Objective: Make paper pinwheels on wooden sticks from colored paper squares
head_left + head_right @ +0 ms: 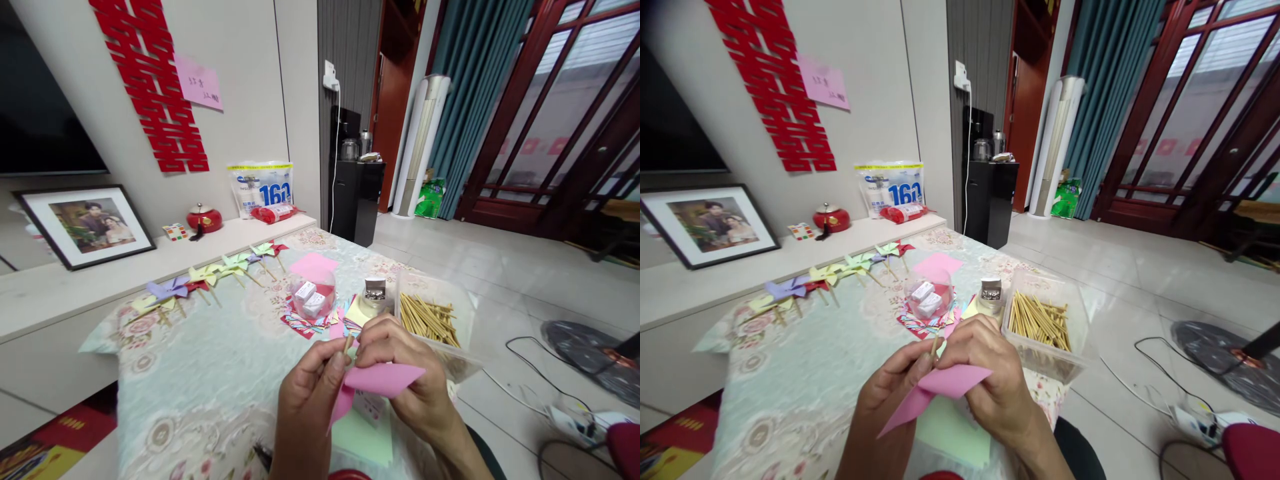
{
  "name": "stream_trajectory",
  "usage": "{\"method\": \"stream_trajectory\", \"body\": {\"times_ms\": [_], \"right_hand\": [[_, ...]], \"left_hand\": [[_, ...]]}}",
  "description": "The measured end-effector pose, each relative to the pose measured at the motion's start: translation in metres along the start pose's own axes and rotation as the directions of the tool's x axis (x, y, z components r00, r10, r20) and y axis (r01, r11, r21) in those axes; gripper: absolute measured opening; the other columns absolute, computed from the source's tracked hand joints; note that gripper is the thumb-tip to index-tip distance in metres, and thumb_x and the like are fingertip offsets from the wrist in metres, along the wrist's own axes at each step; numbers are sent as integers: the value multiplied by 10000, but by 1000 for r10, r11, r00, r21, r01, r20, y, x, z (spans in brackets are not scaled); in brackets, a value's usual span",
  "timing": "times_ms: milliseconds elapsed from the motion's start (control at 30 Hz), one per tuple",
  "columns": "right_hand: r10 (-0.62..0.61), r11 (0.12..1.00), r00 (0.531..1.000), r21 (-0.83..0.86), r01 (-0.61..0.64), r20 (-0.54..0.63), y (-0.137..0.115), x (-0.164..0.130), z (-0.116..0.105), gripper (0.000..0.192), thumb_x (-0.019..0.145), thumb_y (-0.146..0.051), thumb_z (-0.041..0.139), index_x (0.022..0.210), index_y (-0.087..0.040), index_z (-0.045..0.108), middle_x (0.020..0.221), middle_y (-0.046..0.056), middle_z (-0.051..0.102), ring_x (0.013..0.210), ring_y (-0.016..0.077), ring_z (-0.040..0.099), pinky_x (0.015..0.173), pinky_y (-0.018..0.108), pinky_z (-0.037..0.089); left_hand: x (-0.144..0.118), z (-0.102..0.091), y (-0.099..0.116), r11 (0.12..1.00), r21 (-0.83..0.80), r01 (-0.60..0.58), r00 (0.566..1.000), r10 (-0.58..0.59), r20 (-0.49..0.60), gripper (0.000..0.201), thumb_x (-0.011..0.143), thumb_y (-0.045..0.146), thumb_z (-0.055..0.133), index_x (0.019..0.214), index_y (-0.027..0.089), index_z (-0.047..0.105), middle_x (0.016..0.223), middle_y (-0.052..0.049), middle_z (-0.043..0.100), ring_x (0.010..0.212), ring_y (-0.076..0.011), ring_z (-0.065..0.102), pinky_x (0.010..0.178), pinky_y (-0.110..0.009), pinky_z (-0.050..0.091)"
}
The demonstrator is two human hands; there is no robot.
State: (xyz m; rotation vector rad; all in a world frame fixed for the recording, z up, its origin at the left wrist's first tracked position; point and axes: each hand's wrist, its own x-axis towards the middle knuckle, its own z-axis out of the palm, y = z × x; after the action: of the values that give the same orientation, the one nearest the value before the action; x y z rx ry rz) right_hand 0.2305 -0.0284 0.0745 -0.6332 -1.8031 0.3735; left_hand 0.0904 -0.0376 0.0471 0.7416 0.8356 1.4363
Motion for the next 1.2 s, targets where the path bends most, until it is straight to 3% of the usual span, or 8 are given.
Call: {"method": "stream_trajectory", "body": {"times_ms": [533, 867, 1067, 1200], "right_hand": [[-15, 999, 1000, -50, 14, -12, 5, -3, -1, 220, 886, -57, 546, 920, -218, 692, 847, 48, 640, 828, 211, 596, 765, 395, 451], [-42, 997, 998, -59, 39, -40, 4, -1, -2, 230, 879, -29, 550, 922, -207, 689, 833, 40, 638, 806, 199, 594, 759, 393, 443], [-39, 998, 999, -50, 37, -36, 6, -1, -3, 235, 873, -24, 555, 927, -208, 690, 833, 35, 643, 809, 196, 596, 759, 391, 445], [-39, 998, 999, -47, 37, -31, 5, -1, -4, 233, 871, -22, 557, 924, -206, 691, 832, 34, 648, 810, 194, 595, 762, 390, 447]], "left_hand": [[-2, 4, 4, 1000, -21, 4, 1000, -3, 30, 302, 668, 396, 840, 869, 174, 800, 615, -16, 652, 514, -101, 494, 630, -261, 471], [-3, 6, 5, 998, -32, 47, 999, -47, 26, 296, 653, 380, 855, 865, 183, 795, 660, -10, 670, 597, -101, 551, 644, -213, 467], [-2, 2, 2, 1000, -7, 28, 998, -28, 53, 278, 715, 386, 813, 901, 180, 793, 512, 45, 558, 448, -55, 380, 588, -211, 460], [-3, 2, 1, 1000, 7, 26, 998, -27, 51, 286, 738, 393, 796, 941, 192, 791, 550, 31, 588, 468, -63, 408, 553, -195, 429]]}}
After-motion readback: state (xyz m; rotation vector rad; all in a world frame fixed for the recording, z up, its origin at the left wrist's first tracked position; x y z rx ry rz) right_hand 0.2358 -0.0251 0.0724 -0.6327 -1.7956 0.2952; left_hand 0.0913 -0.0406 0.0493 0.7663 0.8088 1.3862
